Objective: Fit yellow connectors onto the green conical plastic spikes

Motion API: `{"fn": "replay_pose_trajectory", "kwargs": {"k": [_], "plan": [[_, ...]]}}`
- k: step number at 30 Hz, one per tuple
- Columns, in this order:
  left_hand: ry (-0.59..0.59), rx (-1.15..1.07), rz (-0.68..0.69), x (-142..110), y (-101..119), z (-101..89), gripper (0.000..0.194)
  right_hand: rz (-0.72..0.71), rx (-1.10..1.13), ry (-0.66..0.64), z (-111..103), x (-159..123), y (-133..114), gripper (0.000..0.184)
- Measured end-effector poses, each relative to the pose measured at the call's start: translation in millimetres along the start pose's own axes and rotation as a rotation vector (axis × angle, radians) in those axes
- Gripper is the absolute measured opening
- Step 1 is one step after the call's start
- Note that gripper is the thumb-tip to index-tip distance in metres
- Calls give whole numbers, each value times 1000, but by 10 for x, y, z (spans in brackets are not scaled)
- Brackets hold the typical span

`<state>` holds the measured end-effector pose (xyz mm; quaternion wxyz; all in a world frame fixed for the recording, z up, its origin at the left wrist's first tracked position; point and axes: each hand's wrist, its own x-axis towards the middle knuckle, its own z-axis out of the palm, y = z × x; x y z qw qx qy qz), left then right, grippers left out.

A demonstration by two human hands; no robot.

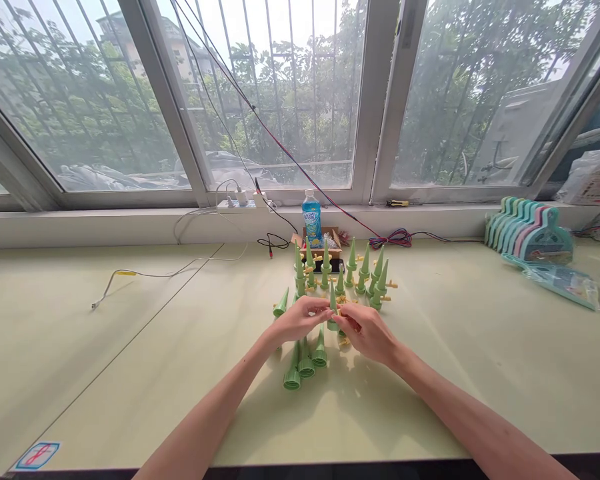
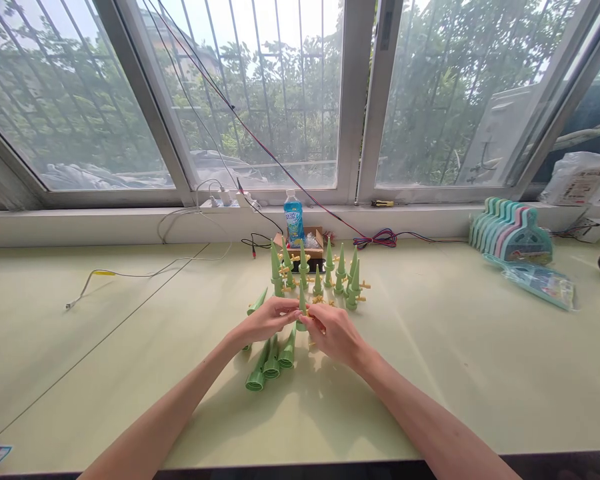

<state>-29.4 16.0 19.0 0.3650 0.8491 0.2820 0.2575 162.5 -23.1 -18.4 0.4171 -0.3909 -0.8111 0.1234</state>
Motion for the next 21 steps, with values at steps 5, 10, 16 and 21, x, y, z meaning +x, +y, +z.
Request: {"fn": "replay_pose_trajectory", "kwargs": {"k": [5,10,16,21], "plan": [[208,108,-17,23,-77,62,37,191,22,113,15,16,68,28],[362,343,-83,18,-173,103,26,250,37,165,9,24,85,25],[372,505,-216,5,-181,105,21,243,46,153,16,25,85,24],[381,524,-288,5,-127,97,25,240,43,152,22,26,89,23]]}}
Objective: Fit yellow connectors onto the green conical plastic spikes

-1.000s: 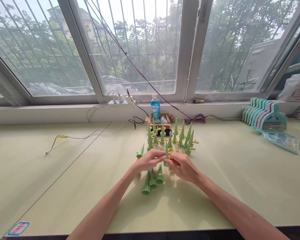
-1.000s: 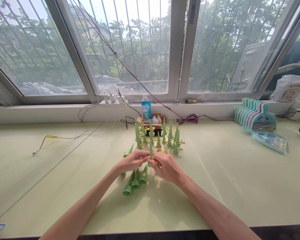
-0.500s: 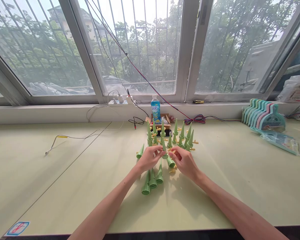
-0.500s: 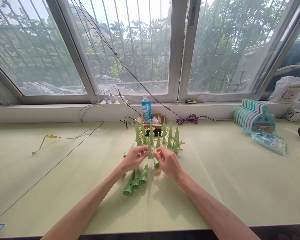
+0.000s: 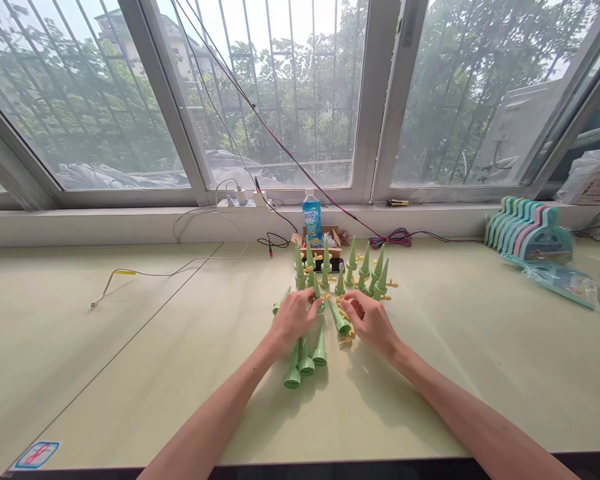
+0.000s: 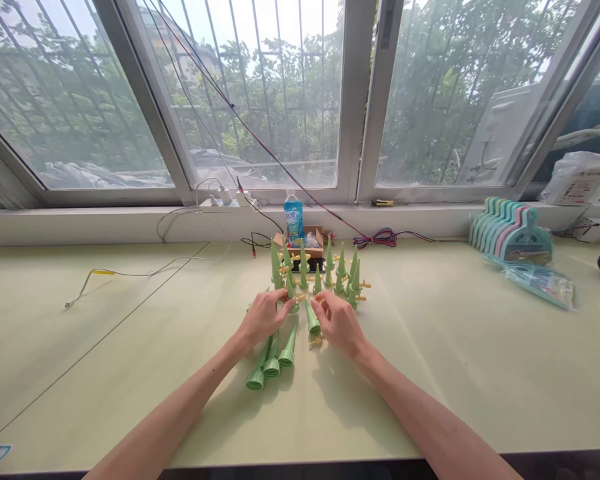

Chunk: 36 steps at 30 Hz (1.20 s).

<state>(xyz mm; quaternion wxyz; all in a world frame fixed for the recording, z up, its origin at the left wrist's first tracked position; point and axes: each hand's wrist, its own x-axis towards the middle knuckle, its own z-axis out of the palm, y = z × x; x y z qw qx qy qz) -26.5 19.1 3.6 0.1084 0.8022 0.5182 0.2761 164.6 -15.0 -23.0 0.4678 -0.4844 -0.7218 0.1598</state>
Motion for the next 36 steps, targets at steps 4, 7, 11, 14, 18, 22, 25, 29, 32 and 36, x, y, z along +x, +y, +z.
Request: {"fn": "replay_pose_trajectory", "kwargs": {"k": [4,7,11,14,18,22,25,29,32,36], "plan": [[-8,-47,-32,-4,36,-63,28,1,10,-1,-4,0,-5,23],[-69,-101,-26,3,32,-97,30,4,24,-5,-5,-1,-7,23],[-148,-146,-61,15,13,-105,27,12,27,-9,-4,-1,-11,23],[-201,-203,-102,10,32,-107,34,16,32,-10,-8,1,-16,23],[-233,-194,-94,-14,82,-108,47,17,45,-17,-13,1,-19,23],[-249,-197,-84,-27,77,-89,54,24,49,-20,-12,-4,-15,24],[-276,-236,-111,-29,45,-80,61,28,52,-24,-7,-7,-8,24],[-352,-273,-111,-35,22,-90,51,31,54,-26,-6,-3,-7,24],[-337,-205,-54,-38,27,-100,35,24,56,-25,-10,2,-11,24],[-322,-159,-13,-39,40,-107,29,21,60,-21,-14,4,-18,25]]}}
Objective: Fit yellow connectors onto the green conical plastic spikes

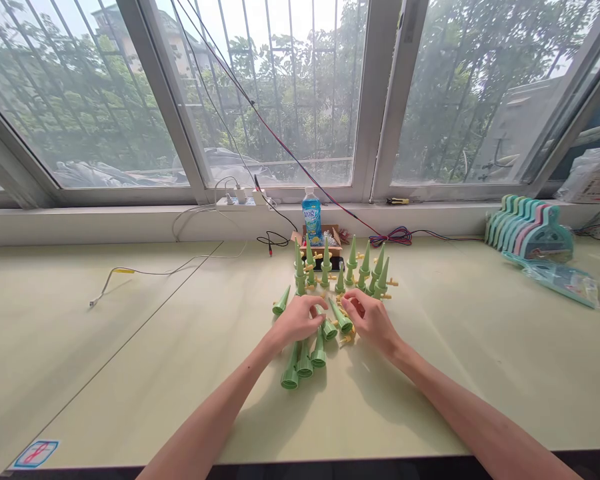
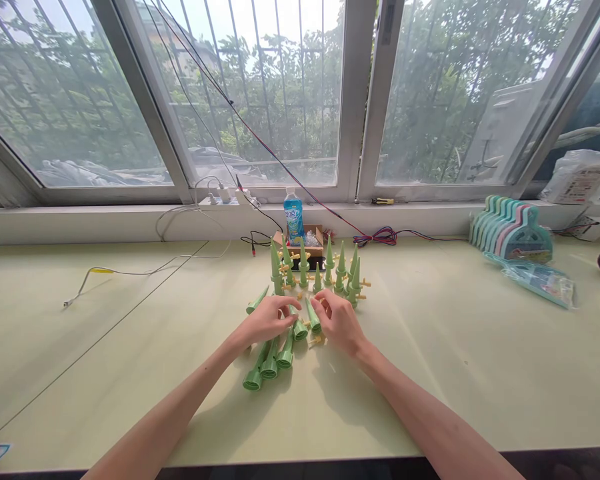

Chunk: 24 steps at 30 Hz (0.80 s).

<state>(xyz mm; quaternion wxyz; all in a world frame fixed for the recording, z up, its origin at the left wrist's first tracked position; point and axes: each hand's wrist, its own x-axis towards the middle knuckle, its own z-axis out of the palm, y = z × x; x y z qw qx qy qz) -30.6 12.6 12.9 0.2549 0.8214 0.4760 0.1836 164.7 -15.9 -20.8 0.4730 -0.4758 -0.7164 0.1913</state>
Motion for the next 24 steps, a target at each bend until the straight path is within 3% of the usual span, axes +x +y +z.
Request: {"fn": "replay_pose_trajectory", "kwargs": {"k": [4,9,11,18,24], "plan": [[44,25,36,-1,20,10,26,-2,1,2,-7,0,-18,27],[265,143,99,26,28,75,26,5,-2,22,-20,5,-37,29],[297,180,120,38,15,103,28,4,-1,33,-20,8,-38,29],[139,328,137,55,-80,149,56,-1,26,58,-21,15,-27,29],[35,482,132,103,-148,199,69,4,25,53,-18,12,-20,29]]}}
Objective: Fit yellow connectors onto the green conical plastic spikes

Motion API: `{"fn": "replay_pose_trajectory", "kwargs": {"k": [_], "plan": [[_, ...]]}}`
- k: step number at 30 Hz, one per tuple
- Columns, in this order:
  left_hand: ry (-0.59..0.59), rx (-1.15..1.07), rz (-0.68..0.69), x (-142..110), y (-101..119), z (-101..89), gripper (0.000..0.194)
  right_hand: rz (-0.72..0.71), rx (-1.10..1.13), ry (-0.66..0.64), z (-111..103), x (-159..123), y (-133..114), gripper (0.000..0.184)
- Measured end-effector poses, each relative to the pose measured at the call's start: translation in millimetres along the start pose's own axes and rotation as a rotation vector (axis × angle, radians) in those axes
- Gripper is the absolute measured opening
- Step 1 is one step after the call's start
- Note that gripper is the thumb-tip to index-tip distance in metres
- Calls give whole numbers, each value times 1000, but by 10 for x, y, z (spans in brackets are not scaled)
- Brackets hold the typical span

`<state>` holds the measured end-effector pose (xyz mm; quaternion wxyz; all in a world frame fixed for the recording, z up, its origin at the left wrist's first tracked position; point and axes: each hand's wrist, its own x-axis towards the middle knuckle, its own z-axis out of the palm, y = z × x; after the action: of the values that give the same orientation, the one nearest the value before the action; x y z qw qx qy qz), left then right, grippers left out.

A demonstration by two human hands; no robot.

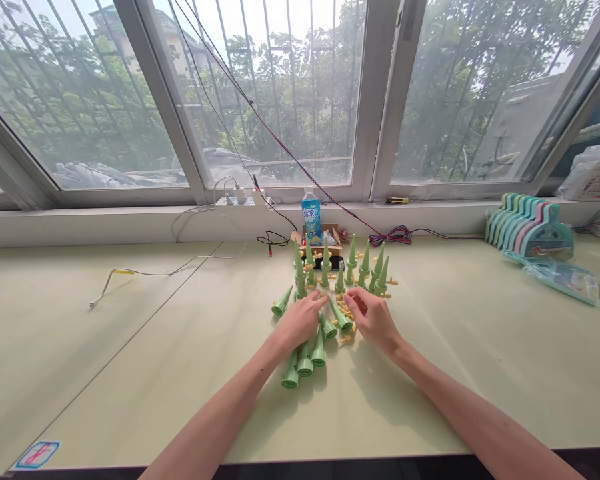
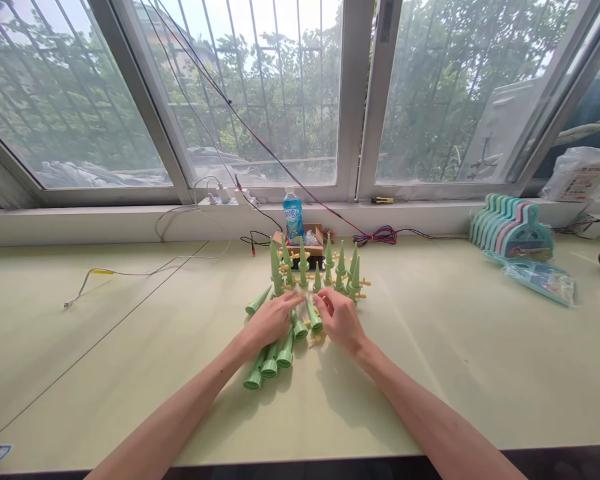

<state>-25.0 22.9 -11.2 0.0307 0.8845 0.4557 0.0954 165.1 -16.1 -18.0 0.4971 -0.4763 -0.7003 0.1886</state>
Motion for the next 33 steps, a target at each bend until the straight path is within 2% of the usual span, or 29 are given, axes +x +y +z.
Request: {"fn": "replay_pose_trajectory", "kwargs": {"k": [5,10,21,27,33], "plan": [[-31,22,2,30,12,23,67,-7,-14,-4,5,-4,6,28],[-5,-43,-2,34,23,25,60,-8,-24,-9,4,-1,4,29],[34,-101,10,-3,60,-22,58,-1,-14,-4,5,1,-2,29],[108,-205,47,-51,128,-100,62,-4,-20,-24,-10,7,0,26],[196,-286,132,-58,170,-97,62,8,-39,-45,1,6,68,18]]}}
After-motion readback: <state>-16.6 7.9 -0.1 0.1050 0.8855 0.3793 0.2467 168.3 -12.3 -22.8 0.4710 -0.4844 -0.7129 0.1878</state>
